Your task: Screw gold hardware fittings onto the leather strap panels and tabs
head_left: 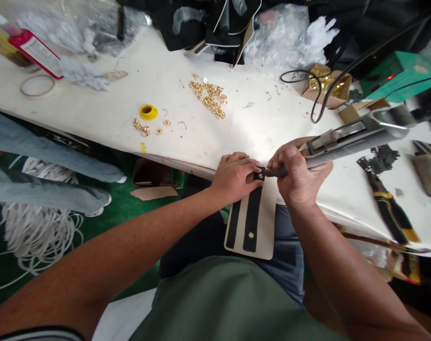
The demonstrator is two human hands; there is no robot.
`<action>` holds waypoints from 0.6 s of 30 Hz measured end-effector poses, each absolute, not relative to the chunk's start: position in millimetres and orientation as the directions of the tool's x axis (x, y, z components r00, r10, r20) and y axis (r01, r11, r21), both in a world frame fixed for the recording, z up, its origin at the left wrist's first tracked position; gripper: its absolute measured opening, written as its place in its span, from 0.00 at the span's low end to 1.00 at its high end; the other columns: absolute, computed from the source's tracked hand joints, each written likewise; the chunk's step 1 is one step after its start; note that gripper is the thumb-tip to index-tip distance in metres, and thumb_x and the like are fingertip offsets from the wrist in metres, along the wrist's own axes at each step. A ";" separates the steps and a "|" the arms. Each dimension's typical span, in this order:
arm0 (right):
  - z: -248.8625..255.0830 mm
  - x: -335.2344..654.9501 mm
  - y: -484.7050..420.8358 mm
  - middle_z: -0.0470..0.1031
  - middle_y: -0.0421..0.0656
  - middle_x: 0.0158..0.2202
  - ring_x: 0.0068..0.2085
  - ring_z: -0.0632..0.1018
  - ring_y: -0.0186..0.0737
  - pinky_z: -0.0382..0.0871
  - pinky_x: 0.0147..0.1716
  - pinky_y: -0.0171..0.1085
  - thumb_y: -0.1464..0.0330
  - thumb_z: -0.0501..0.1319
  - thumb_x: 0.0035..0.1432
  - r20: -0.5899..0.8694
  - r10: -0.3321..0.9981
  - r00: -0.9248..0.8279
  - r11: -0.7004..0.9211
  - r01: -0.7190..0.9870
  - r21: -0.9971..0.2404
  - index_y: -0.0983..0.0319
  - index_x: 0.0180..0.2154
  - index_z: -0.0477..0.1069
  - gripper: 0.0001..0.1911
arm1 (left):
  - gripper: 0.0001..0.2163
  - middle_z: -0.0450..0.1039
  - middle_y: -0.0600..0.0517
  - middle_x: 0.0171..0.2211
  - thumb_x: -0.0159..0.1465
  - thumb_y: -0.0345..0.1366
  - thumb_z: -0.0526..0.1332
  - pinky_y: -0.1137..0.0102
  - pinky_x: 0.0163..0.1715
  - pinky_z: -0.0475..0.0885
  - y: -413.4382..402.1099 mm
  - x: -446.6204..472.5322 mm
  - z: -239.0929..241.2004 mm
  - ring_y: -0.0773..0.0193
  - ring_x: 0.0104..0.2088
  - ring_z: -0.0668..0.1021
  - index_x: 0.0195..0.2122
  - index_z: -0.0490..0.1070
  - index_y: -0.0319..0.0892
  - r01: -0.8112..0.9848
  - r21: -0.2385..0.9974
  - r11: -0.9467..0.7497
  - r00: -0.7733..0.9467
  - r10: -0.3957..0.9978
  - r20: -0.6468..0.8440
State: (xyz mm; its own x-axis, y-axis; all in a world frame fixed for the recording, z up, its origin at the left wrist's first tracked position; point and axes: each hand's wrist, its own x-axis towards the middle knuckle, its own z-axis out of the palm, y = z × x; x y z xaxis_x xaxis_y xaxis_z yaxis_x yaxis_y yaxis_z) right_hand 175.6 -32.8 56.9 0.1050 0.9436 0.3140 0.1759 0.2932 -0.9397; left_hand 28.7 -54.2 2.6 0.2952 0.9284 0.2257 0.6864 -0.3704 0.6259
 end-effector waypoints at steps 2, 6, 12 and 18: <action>53.7 174.8 -30.5 0.67 0.37 0.22 0.22 0.73 0.37 0.70 0.21 0.39 0.50 0.69 0.57 0.370 0.923 0.108 0.362 0.088 -0.928 0.56 0.24 0.59 0.25 | 0.12 0.82 0.56 0.55 0.62 0.42 0.73 0.54 0.58 0.63 -54.2 29.0 3.2 0.51 0.59 0.73 0.46 0.81 0.49 0.687 0.630 -0.363 0.296 0.931 0.214; 47.4 173.0 -27.0 0.68 0.35 0.22 0.21 0.72 0.35 0.67 0.19 0.37 0.56 0.71 0.58 0.435 0.892 0.119 0.437 0.013 -0.900 0.57 0.23 0.62 0.23 | 0.11 0.82 0.55 0.55 0.62 0.42 0.72 0.53 0.57 0.64 -53.9 29.4 3.7 0.51 0.60 0.73 0.46 0.81 0.50 0.688 0.632 -0.356 0.298 0.933 0.202; 44.3 174.1 -24.4 0.68 0.36 0.21 0.21 0.71 0.34 0.66 0.20 0.37 0.56 0.70 0.59 0.475 0.877 0.069 0.472 0.062 -0.880 0.57 0.21 0.64 0.23 | 0.11 0.82 0.56 0.54 0.62 0.42 0.73 0.54 0.57 0.64 -53.9 29.8 2.2 0.51 0.60 0.73 0.45 0.80 0.50 0.692 0.623 -0.365 0.293 0.930 0.220; 43.2 177.3 -20.6 0.67 0.35 0.21 0.20 0.69 0.34 0.65 0.19 0.37 0.56 0.71 0.58 0.470 0.883 0.010 0.468 0.057 -0.882 0.57 0.23 0.67 0.20 | 0.12 0.82 0.56 0.53 0.62 0.43 0.73 0.54 0.57 0.63 -53.9 29.9 1.2 0.51 0.59 0.73 0.45 0.80 0.49 0.694 0.615 -0.374 0.293 0.927 0.233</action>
State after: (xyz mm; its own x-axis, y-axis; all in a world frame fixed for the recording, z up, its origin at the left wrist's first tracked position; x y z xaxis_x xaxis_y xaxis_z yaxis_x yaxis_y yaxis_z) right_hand 177.3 -20.6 43.2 0.0098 0.8828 0.4697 0.0567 0.4685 -0.8817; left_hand 29.9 -53.9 1.2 0.2927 0.9274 0.2329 0.6942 -0.3735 0.6153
